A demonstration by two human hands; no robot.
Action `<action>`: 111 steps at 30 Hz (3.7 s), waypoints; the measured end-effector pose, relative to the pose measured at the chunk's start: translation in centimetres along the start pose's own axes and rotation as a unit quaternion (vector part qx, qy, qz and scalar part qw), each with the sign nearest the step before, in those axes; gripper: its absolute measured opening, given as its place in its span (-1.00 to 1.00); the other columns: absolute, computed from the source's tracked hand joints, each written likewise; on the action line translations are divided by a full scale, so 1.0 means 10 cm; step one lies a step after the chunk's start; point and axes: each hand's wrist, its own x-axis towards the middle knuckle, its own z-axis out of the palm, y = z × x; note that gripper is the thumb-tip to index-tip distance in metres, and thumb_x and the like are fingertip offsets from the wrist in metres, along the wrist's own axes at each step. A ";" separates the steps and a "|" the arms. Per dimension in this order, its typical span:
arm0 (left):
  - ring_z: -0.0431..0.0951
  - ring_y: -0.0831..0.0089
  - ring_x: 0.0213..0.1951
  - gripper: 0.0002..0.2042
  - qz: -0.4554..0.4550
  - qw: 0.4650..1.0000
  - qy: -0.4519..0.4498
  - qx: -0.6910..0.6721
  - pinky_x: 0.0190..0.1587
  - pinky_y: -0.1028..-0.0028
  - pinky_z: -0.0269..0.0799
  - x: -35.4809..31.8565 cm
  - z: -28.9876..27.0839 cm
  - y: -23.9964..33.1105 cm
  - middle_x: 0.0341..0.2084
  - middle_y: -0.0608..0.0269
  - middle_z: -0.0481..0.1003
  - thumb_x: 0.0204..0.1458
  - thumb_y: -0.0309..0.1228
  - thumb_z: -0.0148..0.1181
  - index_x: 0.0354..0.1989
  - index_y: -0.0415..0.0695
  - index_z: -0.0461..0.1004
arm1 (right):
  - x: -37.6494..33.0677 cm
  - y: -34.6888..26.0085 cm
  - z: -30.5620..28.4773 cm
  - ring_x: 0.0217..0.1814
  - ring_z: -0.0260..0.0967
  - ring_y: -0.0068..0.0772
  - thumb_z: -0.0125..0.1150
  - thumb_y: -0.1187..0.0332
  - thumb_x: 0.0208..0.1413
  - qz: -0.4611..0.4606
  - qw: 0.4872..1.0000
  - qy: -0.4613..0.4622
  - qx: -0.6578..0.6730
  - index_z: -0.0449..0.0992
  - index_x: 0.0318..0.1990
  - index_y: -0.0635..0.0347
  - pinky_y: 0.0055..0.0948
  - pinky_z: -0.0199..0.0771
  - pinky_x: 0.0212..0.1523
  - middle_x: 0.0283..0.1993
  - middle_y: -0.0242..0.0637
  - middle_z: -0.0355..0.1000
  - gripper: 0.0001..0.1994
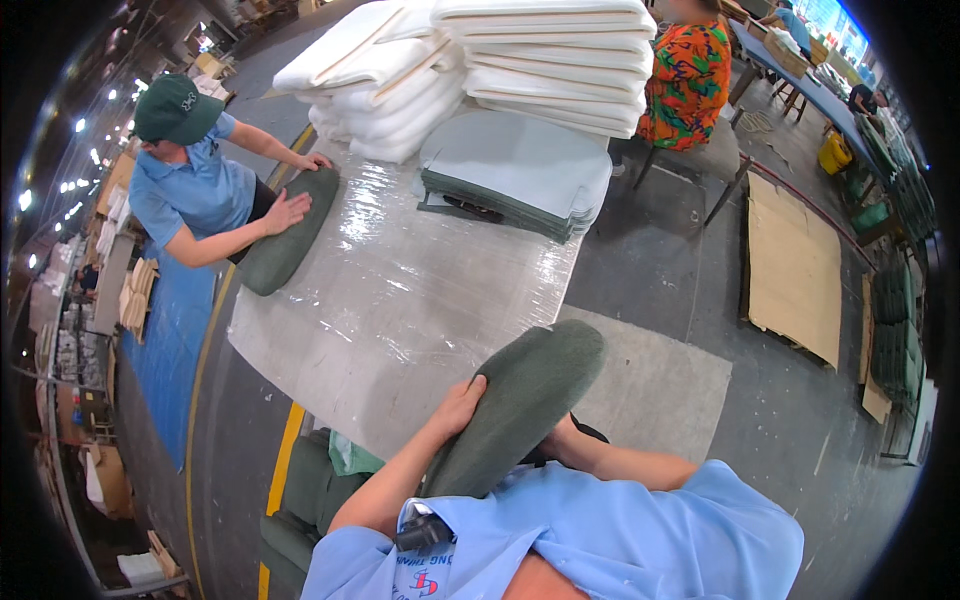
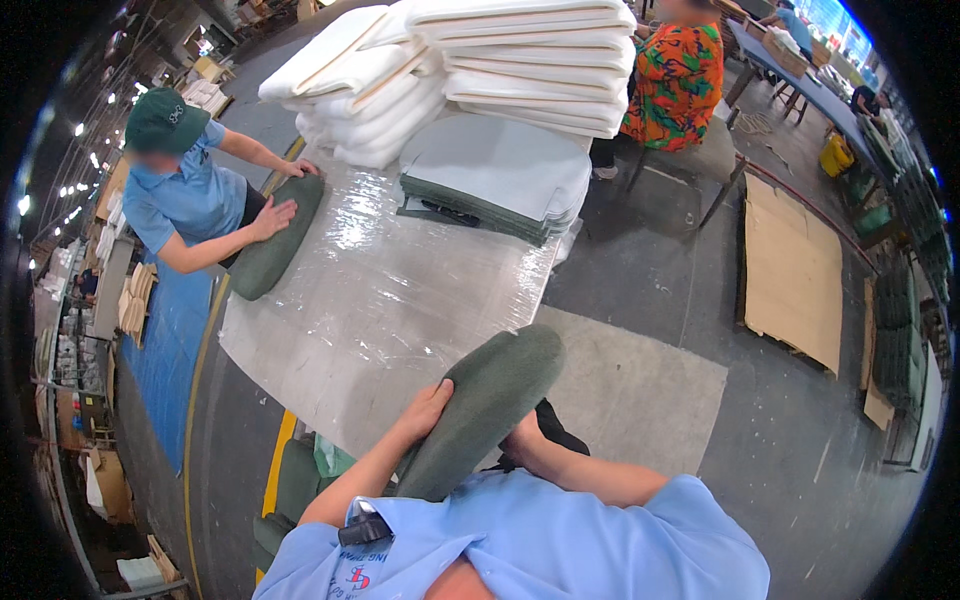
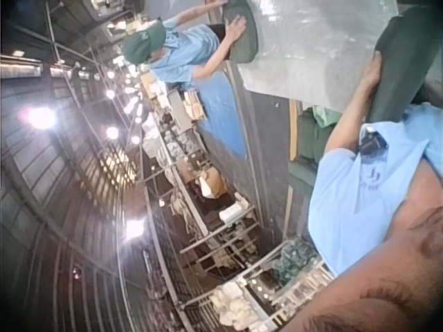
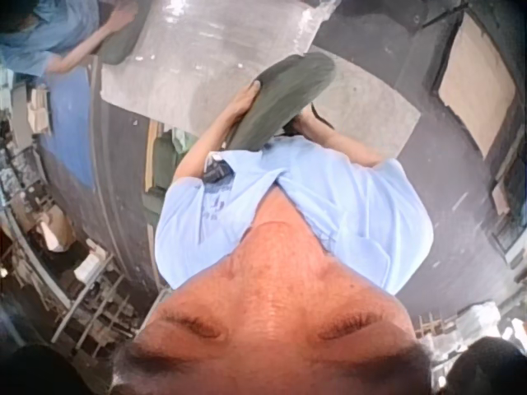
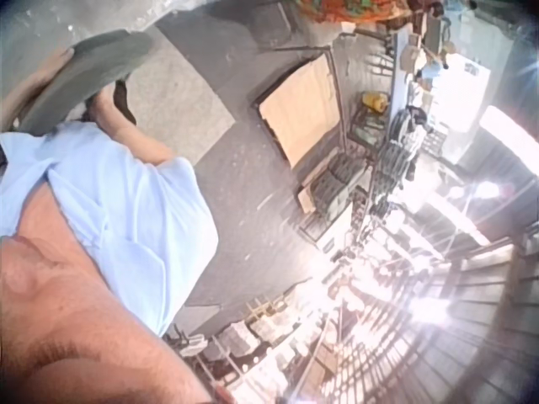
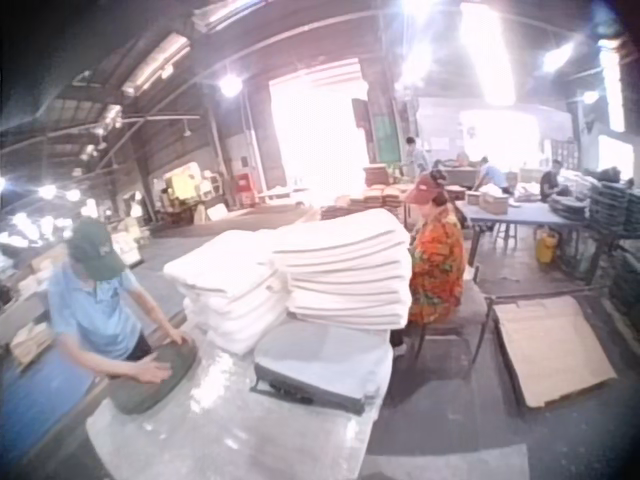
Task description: The person inserts white foam inserts into green fabric covers, aligns edges, and places the finished cushions on a nearby pallet. The person repeats this process for multiple cushions.
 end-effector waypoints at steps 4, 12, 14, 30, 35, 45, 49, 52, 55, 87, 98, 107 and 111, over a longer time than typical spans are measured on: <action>0.64 -0.02 0.08 -0.45 -0.015 0.932 0.113 0.345 0.09 0.11 0.51 0.21 -0.04 -0.15 0.03 -0.22 0.62 0.43 0.04 -0.02 0.12 -0.27 0.57 | 0.13 -0.03 0.07 0.23 0.50 0.05 0.04 0.25 0.45 0.041 0.996 0.064 -0.036 0.41 0.32 0.23 0.13 0.54 0.25 0.26 -0.02 0.49 -0.61; 0.63 -0.24 -0.09 -0.58 0.037 0.956 0.140 0.256 -0.07 -0.13 0.49 0.70 0.13 -0.07 -0.24 -0.21 0.64 0.36 -0.01 0.08 -0.10 -0.19 0.56 | 0.57 -0.09 -0.13 0.24 0.50 0.17 -0.05 0.13 0.46 -0.024 0.993 0.114 0.016 0.42 0.35 0.31 0.18 0.51 0.26 0.29 0.11 0.49 -0.50; 0.63 -0.26 -0.16 -0.59 0.029 0.948 0.168 0.270 -0.12 -0.15 0.50 0.76 0.22 -0.04 -0.31 -0.18 0.64 0.37 -0.02 0.08 -0.15 -0.18 0.54 | 0.68 -0.07 -0.09 0.19 0.54 0.11 -0.02 0.15 0.45 -0.053 0.988 0.138 0.034 0.46 0.32 0.29 0.11 0.55 0.22 0.23 0.02 0.54 -0.53; 0.59 -0.03 -0.53 -0.71 0.209 0.868 0.327 0.311 -0.48 0.00 0.44 0.89 0.40 -0.37 -0.60 0.11 0.55 0.30 -0.09 0.23 -0.37 -0.01 0.45 | 1.06 0.08 -0.50 0.14 0.57 -0.01 0.04 0.13 0.44 -0.018 0.986 0.145 -0.084 0.51 0.27 0.25 0.03 0.56 0.17 0.17 -0.09 0.58 -0.55; 0.64 -0.13 -0.31 -0.71 0.139 0.914 0.274 0.263 -0.22 -0.07 0.52 0.82 0.31 -0.20 -0.39 -0.01 0.61 0.27 -0.10 0.25 -0.06 -0.05 0.54 | 1.01 -0.03 -0.53 0.13 0.57 -0.05 0.06 0.12 0.44 -0.089 0.966 0.058 -0.235 0.53 0.26 0.24 0.01 0.56 0.15 0.15 -0.12 0.60 -0.56; 0.38 -0.01 0.42 -0.18 0.144 0.981 -0.049 0.119 0.44 0.18 0.29 -1.07 -0.23 0.20 0.36 -0.11 0.40 0.17 0.00 0.36 0.51 -0.21 0.24 | 0.19 -1.82 0.14 0.29 0.44 -0.28 0.29 -0.01 0.34 -0.259 0.854 -0.016 -0.452 0.57 0.25 0.06 -0.20 0.42 0.27 0.21 -0.28 0.56 -0.53; 0.48 -0.08 0.31 -0.13 0.058 0.978 0.000 0.203 0.34 0.13 0.40 -1.17 -0.12 0.34 0.29 -0.20 0.45 0.09 0.03 0.41 0.49 -0.19 0.24 | -0.12 -1.91 0.68 0.36 0.38 -0.01 0.58 -0.04 0.02 -0.286 0.432 -0.267 -0.812 0.57 0.24 0.02 -0.06 0.43 0.31 0.25 -0.21 0.52 -0.35; 0.56 -0.15 0.20 -0.17 0.031 0.963 0.021 0.265 0.23 0.07 0.48 -1.20 -0.02 0.50 0.20 -0.24 0.52 0.08 0.03 0.41 0.44 -0.17 0.28 | -0.14 -2.00 0.89 0.33 0.41 0.00 0.62 -0.04 -0.08 -0.190 0.361 -0.263 -0.874 0.60 0.19 -0.01 -0.07 0.46 0.28 0.21 -0.19 0.54 -0.33; 0.63 -0.15 0.07 -0.26 0.008 0.940 0.055 0.335 0.10 0.00 0.55 -1.25 0.05 0.59 0.10 -0.20 0.58 0.12 0.01 0.37 0.39 -0.14 0.30 | -0.15 -1.85 0.96 0.18 0.51 0.00 0.64 0.00 -0.10 -0.245 0.275 -0.249 -0.896 0.62 0.06 -0.03 -0.05 0.54 0.15 0.04 -0.25 0.60 -0.43; 0.55 0.00 0.03 -0.12 0.160 0.768 0.577 0.228 0.12 0.12 0.49 -1.97 -0.06 -0.66 0.04 0.06 0.51 -0.28 0.04 0.64 0.26 -0.11 0.49 | 0.41 -1.29 0.80 -0.11 0.53 -0.19 0.83 0.34 -0.43 -0.405 0.467 -0.276 -0.736 0.48 -0.01 0.20 -0.26 0.55 0.00 -0.13 -0.22 0.51 -0.26; 0.45 0.22 0.26 -0.13 0.158 0.687 0.637 -0.313 0.31 0.27 0.38 -1.59 0.51 -1.39 0.17 0.05 0.46 -0.13 -0.33 0.67 0.41 -0.08 0.33 | 0.62 -1.51 0.91 0.13 0.43 -0.38 0.74 0.32 -0.30 -0.072 0.640 -0.343 -0.684 0.47 0.17 0.25 -0.37 0.44 0.18 0.06 -0.34 0.49 -0.22; 0.49 0.07 0.17 -0.36 0.122 0.703 0.691 -0.121 0.25 0.21 0.40 -2.19 0.27 -0.91 0.05 0.08 0.52 -0.09 -0.30 0.61 0.20 -0.12 0.47 | 0.18 -1.18 1.62 0.11 0.55 -0.20 0.74 0.26 -0.35 0.053 0.498 -0.431 -0.751 0.50 0.14 0.38 -0.22 0.51 0.16 0.06 -0.10 0.60 -0.19; 0.45 -0.02 0.21 -0.38 0.116 0.704 0.695 -0.083 0.26 0.16 0.38 -2.39 0.33 -0.92 0.07 0.02 0.51 -0.04 -0.24 0.56 0.20 -0.14 0.47 | -0.19 -0.42 1.69 -0.10 0.61 -0.14 0.60 0.39 -0.30 -0.111 0.316 -0.465 -0.819 0.52 0.04 0.42 -0.20 0.55 0.03 -0.17 0.03 0.64 -0.36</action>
